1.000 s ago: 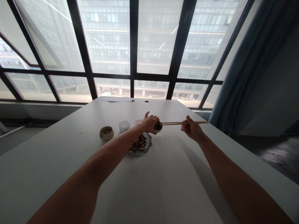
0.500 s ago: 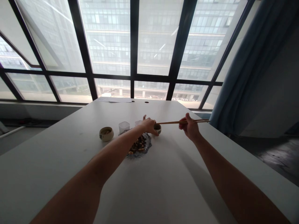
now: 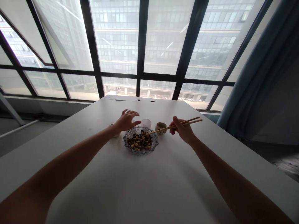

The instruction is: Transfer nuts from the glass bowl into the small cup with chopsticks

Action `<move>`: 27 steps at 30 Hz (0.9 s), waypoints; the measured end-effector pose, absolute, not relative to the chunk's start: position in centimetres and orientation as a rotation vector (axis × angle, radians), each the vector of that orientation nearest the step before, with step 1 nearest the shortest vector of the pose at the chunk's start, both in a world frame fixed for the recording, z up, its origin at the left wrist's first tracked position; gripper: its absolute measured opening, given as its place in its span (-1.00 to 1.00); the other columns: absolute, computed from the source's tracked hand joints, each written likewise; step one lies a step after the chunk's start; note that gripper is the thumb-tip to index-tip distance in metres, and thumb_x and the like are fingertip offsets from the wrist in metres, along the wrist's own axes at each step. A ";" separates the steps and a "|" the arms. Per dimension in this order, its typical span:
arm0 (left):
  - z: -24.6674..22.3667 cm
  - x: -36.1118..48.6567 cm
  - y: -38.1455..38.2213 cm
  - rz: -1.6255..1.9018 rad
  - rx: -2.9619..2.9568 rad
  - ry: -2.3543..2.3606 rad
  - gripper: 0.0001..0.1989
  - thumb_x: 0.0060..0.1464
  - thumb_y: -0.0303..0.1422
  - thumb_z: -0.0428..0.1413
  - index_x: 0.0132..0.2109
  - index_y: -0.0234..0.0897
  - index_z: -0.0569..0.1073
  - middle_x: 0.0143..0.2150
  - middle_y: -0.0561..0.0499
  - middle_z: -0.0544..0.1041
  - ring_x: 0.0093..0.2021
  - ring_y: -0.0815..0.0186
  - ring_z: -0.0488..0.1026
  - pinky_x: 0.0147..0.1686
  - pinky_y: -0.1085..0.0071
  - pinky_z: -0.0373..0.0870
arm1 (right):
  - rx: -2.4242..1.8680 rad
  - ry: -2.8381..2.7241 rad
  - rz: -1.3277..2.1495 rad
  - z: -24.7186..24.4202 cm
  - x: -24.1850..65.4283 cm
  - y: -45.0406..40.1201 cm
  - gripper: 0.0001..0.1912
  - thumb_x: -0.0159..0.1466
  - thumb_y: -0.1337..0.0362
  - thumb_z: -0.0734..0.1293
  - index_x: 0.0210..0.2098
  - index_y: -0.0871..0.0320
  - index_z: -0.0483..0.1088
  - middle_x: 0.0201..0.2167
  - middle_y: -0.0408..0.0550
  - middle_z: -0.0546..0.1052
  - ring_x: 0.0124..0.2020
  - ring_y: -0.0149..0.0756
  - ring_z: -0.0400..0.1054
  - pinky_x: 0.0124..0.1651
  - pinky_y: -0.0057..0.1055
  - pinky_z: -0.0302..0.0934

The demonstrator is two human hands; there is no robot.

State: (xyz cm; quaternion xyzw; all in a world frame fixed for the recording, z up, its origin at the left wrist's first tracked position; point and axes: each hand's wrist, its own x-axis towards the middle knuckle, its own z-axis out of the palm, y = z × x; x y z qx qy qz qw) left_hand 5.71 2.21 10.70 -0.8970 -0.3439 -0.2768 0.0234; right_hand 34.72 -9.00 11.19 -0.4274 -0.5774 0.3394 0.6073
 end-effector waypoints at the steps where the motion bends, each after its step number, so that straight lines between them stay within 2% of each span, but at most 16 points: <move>1: 10.2 3.7 1.8 -0.956 -2.708 -1.074 -0.55 0.26 -0.02 0.04 0.11 -0.22 0.48 0.19 -0.15 0.52 0.23 0.02 0.39 0.37 -0.10 -0.03 | -1.006 -1.376 0.779 11.0 34.1 -9.2 -0.36 0.05 -0.33 0.44 -0.60 0.18 0.49 -0.75 -0.06 0.47 -0.73 -0.38 0.32 -0.66 -0.45 0.23; 3: 8.9 0.3 0.9 -1.105 -2.575 -1.098 -0.57 0.26 -0.02 0.04 0.07 -0.21 0.49 0.14 -0.15 0.54 0.19 0.02 0.42 0.30 -0.05 0.13 | -1.032 -1.458 0.776 10.5 32.9 -9.7 -0.38 0.06 -0.31 0.43 -0.58 0.18 0.51 -0.73 -0.06 0.49 -0.71 -0.37 0.35 -0.64 -0.44 0.27; 6: 6.8 -2.9 -0.1 -1.207 -2.461 -1.151 -0.54 0.24 0.00 0.06 0.11 -0.20 0.44 0.19 -0.17 0.49 0.22 -0.02 0.39 0.24 -0.04 0.24 | -1.045 -1.558 0.759 9.6 31.6 -10.2 -0.41 0.09 -0.29 0.43 -0.56 0.16 0.52 -0.70 -0.05 0.52 -0.67 -0.34 0.38 -0.61 -0.42 0.30; 10: 4.2 -4.5 -0.4 -1.311 -2.410 -1.261 -0.45 0.21 0.04 0.08 0.19 -0.19 0.35 0.26 -0.21 0.41 0.27 -0.03 0.33 0.24 -0.04 0.27 | -1.034 -1.553 0.719 8.4 30.8 -10.5 -0.43 0.16 -0.26 0.41 -0.57 0.15 0.50 -0.70 -0.04 0.52 -0.68 -0.34 0.36 -0.64 -0.42 0.27; 14: 2.4 -4.7 0.1 -1.439 -2.406 -1.380 -0.31 0.11 0.11 0.14 0.23 -0.23 0.30 0.27 -0.27 0.38 0.30 -0.07 0.30 0.27 -0.04 0.25 | -1.040 -1.367 0.718 7.5 30.9 -10.0 -0.41 0.13 -0.28 0.42 -0.56 0.16 0.50 -0.74 -0.05 0.48 -0.73 -0.36 0.32 -0.68 -0.43 0.24; 20: 1.9 -4.7 0.3 -1.518 -2.516 -1.713 -0.09 -0.05 0.16 0.24 0.29 -0.31 0.25 0.26 -0.34 0.41 0.20 -0.09 0.43 0.14 -0.03 0.40 | -1.053 -0.950 0.903 5.4 31.7 -8.7 -0.42 0.01 -0.25 0.51 -0.58 0.18 0.44 -0.78 -0.10 0.41 -0.76 -0.40 0.26 -0.73 -0.48 0.15; 23: 2.4 -4.6 0.0 -1.484 -2.583 -1.822 -0.08 -0.10 0.15 0.26 0.27 -0.34 0.30 0.15 -0.29 0.52 0.13 -0.07 0.50 0.13 0.03 0.43 | -1.073 -0.807 0.981 4.5 32.0 -8.4 -0.45 -0.01 -0.19 0.55 -0.57 0.20 0.43 -0.77 -0.11 0.41 -0.74 -0.41 0.28 -0.73 -0.50 0.16; 27: 3.1 -4.4 -0.5 -1.494 -2.615 -1.845 -0.20 -0.16 0.10 0.31 0.14 -0.31 0.41 -0.02 -0.20 0.61 -0.01 0.00 0.57 0.03 0.12 0.50 | -1.049 -0.768 1.006 3.9 32.3 -8.2 -0.46 -0.02 -0.16 0.56 -0.56 0.21 0.43 -0.75 -0.12 0.41 -0.72 -0.40 0.30 -0.72 -0.51 0.20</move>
